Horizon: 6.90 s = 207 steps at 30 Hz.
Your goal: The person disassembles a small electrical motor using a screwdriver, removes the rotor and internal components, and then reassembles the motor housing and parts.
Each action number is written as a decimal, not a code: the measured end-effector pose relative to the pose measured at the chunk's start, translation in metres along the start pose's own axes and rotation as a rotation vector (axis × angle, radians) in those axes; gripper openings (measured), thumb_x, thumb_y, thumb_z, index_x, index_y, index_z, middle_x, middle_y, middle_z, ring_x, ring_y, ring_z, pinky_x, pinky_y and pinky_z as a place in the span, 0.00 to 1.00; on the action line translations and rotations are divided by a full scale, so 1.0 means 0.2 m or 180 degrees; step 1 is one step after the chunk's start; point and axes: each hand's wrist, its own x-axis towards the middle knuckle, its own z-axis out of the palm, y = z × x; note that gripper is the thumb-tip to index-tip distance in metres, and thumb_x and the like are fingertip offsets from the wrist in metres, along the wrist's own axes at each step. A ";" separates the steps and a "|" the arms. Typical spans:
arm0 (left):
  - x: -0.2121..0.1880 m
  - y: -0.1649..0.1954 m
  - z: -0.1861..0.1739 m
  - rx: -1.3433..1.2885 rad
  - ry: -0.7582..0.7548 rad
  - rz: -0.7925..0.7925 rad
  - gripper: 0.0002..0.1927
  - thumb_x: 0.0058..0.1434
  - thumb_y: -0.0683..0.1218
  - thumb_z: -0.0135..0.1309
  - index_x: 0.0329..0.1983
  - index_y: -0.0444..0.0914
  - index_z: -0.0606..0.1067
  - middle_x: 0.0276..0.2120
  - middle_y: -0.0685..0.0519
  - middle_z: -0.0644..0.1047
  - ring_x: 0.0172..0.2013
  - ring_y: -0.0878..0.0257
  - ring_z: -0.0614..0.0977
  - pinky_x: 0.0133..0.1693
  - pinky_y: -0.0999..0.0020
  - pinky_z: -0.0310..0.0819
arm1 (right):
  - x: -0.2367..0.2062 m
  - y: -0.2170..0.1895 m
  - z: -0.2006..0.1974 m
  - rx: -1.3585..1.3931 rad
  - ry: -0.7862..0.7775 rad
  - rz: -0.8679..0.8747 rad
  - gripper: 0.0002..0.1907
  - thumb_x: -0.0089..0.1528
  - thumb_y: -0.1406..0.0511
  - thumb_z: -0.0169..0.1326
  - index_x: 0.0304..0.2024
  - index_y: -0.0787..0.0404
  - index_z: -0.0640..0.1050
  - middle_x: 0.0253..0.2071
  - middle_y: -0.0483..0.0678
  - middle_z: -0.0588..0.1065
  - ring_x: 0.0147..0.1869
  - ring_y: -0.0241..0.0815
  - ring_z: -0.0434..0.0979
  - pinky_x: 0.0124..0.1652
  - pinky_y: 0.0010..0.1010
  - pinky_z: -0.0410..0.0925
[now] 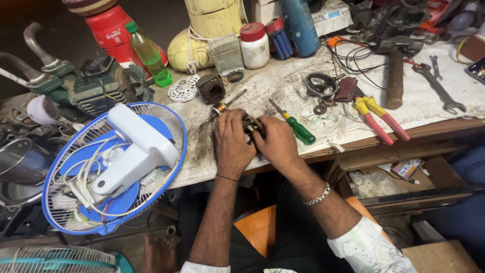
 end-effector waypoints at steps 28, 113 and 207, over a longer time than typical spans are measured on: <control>-0.01 -0.02 0.01 -0.0380 0.0003 -0.0051 0.37 0.48 0.39 0.65 0.61 0.32 0.62 0.60 0.39 0.68 0.64 0.38 0.65 0.68 0.43 0.55 | -0.02 0.07 0.04 0.0228 0.0035 0.0296 0.08 0.59 0.66 0.61 0.32 0.66 0.79 0.31 0.57 0.77 0.36 0.60 0.78 0.37 0.48 0.70; 0.04 -0.02 -0.06 -0.1130 -0.0111 -0.1139 0.27 0.50 0.46 0.71 0.52 0.38 0.76 0.63 0.43 0.69 0.62 0.46 0.75 0.60 0.56 0.72 | 0.17 0.49 -0.27 -0.0833 -0.0059 0.0992 0.19 0.56 0.65 0.70 0.45 0.65 0.79 0.36 0.58 0.82 0.39 0.53 0.84 0.43 0.44 0.75; -0.04 -0.13 0.02 -0.0994 0.0020 -0.1226 0.34 0.53 0.56 0.72 0.55 0.37 0.70 0.52 0.45 0.75 0.55 0.49 0.78 0.56 0.55 0.74 | 0.01 0.21 0.01 -0.0387 -0.0314 -0.0332 0.06 0.63 0.74 0.58 0.40 0.68 0.73 0.35 0.59 0.77 0.43 0.60 0.76 0.44 0.48 0.69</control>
